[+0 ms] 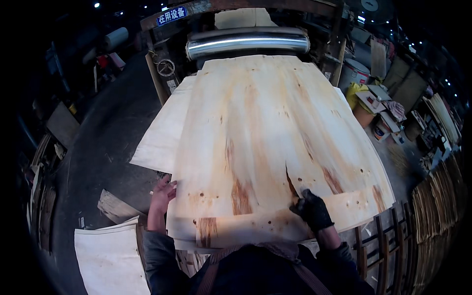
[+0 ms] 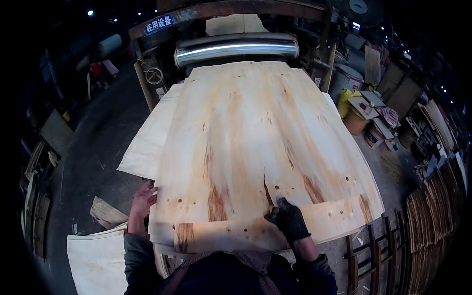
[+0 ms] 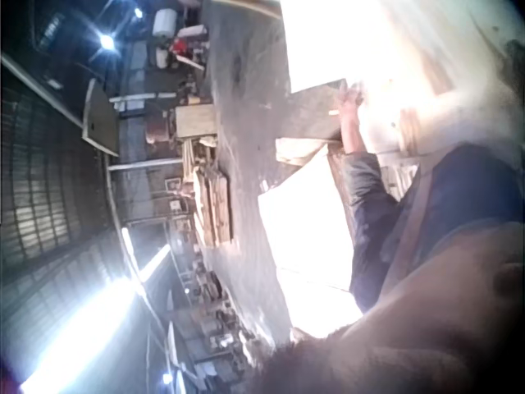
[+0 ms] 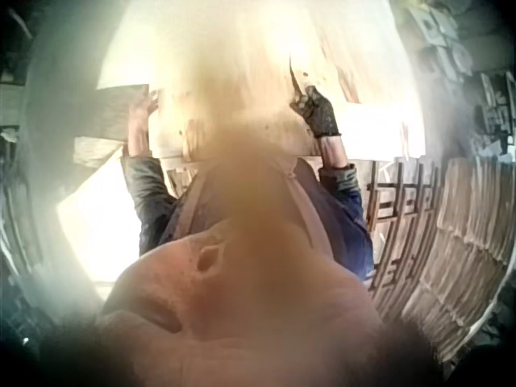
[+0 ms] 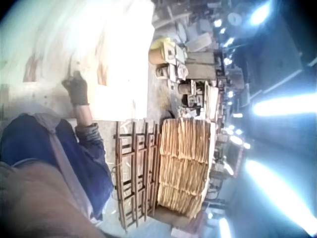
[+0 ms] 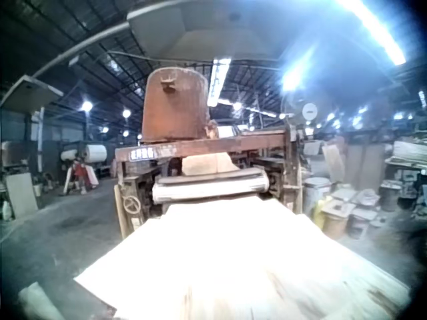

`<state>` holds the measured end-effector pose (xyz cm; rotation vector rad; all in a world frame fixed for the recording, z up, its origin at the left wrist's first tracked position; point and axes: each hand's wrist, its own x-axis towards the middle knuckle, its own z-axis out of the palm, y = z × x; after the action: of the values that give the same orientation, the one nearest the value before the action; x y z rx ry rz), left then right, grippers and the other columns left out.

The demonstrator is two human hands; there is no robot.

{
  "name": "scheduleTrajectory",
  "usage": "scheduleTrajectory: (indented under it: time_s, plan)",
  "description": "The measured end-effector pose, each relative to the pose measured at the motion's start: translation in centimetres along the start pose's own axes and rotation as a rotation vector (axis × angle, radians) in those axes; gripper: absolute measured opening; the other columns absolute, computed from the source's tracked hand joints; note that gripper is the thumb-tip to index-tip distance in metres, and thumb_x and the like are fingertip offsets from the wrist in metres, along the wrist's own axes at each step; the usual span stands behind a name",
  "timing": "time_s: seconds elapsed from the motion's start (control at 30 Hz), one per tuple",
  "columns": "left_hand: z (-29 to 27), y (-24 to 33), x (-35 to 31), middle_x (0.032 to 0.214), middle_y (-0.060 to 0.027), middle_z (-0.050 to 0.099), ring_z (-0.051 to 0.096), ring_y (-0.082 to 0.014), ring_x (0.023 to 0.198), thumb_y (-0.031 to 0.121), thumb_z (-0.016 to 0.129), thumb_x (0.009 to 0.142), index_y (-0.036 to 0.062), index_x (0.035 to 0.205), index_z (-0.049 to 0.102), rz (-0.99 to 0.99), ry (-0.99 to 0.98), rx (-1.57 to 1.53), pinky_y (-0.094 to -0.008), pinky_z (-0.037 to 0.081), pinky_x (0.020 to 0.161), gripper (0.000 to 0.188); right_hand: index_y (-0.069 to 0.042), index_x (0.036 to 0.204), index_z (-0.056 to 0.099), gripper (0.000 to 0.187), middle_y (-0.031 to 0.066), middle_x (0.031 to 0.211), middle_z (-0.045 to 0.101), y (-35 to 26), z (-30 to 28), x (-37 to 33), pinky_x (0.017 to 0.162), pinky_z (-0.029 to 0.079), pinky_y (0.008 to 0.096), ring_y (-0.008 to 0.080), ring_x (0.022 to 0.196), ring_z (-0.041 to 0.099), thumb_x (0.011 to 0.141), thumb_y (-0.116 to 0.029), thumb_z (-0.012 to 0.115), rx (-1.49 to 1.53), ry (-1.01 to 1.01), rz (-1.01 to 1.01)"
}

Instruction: The person picks up sheets of plywood from a stack, aligns them on a platform, and feeds them into a roller machine, occasionally using a long wooden pole to guide the material.

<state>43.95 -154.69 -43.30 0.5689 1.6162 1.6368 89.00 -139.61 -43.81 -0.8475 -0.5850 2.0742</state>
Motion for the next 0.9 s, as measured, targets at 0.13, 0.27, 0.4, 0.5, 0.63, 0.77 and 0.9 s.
scheduleTrajectory:
  time_s: [0.13,0.27,0.4,0.5,0.63,0.77,0.9]
  plan:
    - [0.7,-4.0,-0.7,0.117,-0.0137,0.052,0.054,-0.0176,0.095,0.014,0.052,0.085,0.0038,0.133,0.03,0.134,0.146,0.351,-0.0323,0.043,0.082,0.054,-0.012,0.078,0.052,0.008,0.0036,0.062,0.049,-1.9,0.2,8.1,0.069,0.05,0.0442,0.0196,0.056,0.052,0.083,-0.018,0.054,0.1,0.002,0.035]
    - [2.3,-9.7,-1.7,0.122,-0.0169,0.046,0.05,-0.0243,0.104,0.017,0.057,0.082,-0.0007,0.126,0.038,0.162,0.125,0.241,-0.0317,0.042,0.086,0.051,-0.013,0.075,0.052,0.01,0.0028,0.062,0.049,-3.8,1.8,15.0,0.065,0.05,0.0428,0.0194,0.056,0.052,0.083,-0.018,0.053,0.005,-0.106,0.013]
    - [10.1,-7.9,-6.4,0.126,-0.0297,0.036,0.037,-0.0425,0.115,0.018,0.057,0.079,-0.0061,0.126,0.033,0.473,0.088,1.013,-0.0425,0.032,0.097,0.058,-0.017,0.073,0.051,0.011,-0.0002,0.063,0.051,-5.1,3.7,21.5,0.071,0.05,0.0434,0.0165,0.058,0.053,0.084,-0.02,0.053,0.031,-0.22,-0.005]
    - [10.6,-7.3,-7.3,0.126,-0.0308,0.035,0.035,-0.039,0.118,0.017,0.058,0.079,-0.0078,0.127,0.031,0.417,0.136,1.075,-0.0396,0.029,0.1,0.06,-0.017,0.073,0.05,0.012,-0.0015,0.065,0.051,-5.2,6.3,27.1,0.077,0.048,0.044,0.0154,0.06,0.052,0.084,-0.021,0.054,0.043,-0.263,-0.027]
    - [9.9,-7.7,-5.9,0.127,-0.0249,0.037,0.037,-0.0288,0.119,0.014,0.058,0.081,-0.0063,0.129,0.03,0.299,0.069,0.656,-0.0351,0.031,0.098,0.059,-0.013,0.083,0.052,0.003,0.0046,0.086,0.059,-6.4,7.4,31.8,0.082,0.047,0.0449,0.0207,0.081,0.059,0.083,-0.015,0.054,0.132,-0.289,-0.067]
    - [9.5,-6.5,-6.2,0.119,-0.0145,0.049,0.05,-0.0207,0.106,0.004,0.056,0.081,-0.0046,0.129,0.032,0.034,0.036,0.317,-0.0284,0.041,0.089,0.054,-0.007,0.095,0.052,0.016,0.0091,0.101,0.059,-4.1,7.0,30.0,0.083,0.047,0.0407,0.0229,0.097,0.057,0.082,-0.015,0.055,-0.04,-0.275,-0.103]
    - [8.5,-5.4,-5.7,0.112,-0.0119,0.054,0.055,-0.0181,0.099,-0.007,0.05,0.078,-0.0043,0.126,0.037,0.017,-0.121,0.057,-0.0294,0.044,0.087,0.05,-0.006,0.094,0.052,0.014,0.0095,0.099,0.059,-1.7,3.8,24.0,0.083,0.047,0.0422,0.0249,0.094,0.058,0.081,-0.009,0.056,-0.015,-0.265,0.092]
